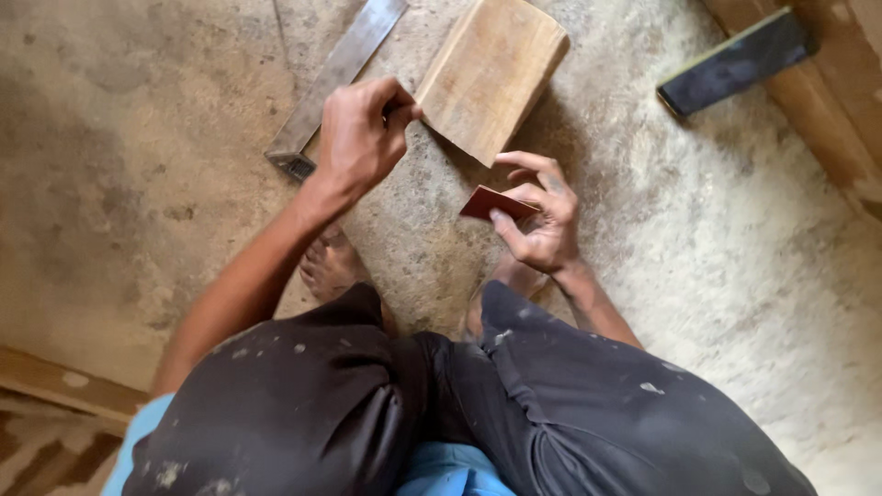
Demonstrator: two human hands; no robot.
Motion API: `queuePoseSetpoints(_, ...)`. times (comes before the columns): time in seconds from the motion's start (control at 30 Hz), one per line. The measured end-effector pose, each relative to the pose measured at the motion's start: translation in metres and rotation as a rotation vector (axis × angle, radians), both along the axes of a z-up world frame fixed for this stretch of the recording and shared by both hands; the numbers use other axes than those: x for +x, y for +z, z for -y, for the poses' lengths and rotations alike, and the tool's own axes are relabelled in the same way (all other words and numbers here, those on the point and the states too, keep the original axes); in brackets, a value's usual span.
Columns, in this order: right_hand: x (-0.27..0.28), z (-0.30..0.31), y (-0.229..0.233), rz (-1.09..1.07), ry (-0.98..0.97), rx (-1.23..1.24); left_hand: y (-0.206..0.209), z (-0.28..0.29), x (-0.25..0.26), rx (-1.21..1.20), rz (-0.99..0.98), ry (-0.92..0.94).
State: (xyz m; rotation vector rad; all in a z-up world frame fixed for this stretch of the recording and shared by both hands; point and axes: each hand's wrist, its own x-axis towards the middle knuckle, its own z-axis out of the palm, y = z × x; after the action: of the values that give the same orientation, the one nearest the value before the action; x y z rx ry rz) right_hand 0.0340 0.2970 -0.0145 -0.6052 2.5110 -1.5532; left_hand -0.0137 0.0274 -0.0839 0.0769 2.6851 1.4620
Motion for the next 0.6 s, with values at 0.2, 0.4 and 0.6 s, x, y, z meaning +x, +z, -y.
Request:
queuePoseSetpoints(0.2,-0.015,-0.005,-0.007,0.059,0.088,0.011,-0.049,0.048,-0.009,-0.132,-0.156,0.137)
queuePoseSetpoints(0.4,0.017,-0.027,-0.066,0.454,-0.11,-0.286,-0.021,0.128,0.058,-0.587,0.289,0.55)
queuePoseSetpoints(0.6,0.032,-0.007,-0.075,0.667,-0.059,-0.364,-0.052,0.059,0.123,-0.521,0.338,0.597)
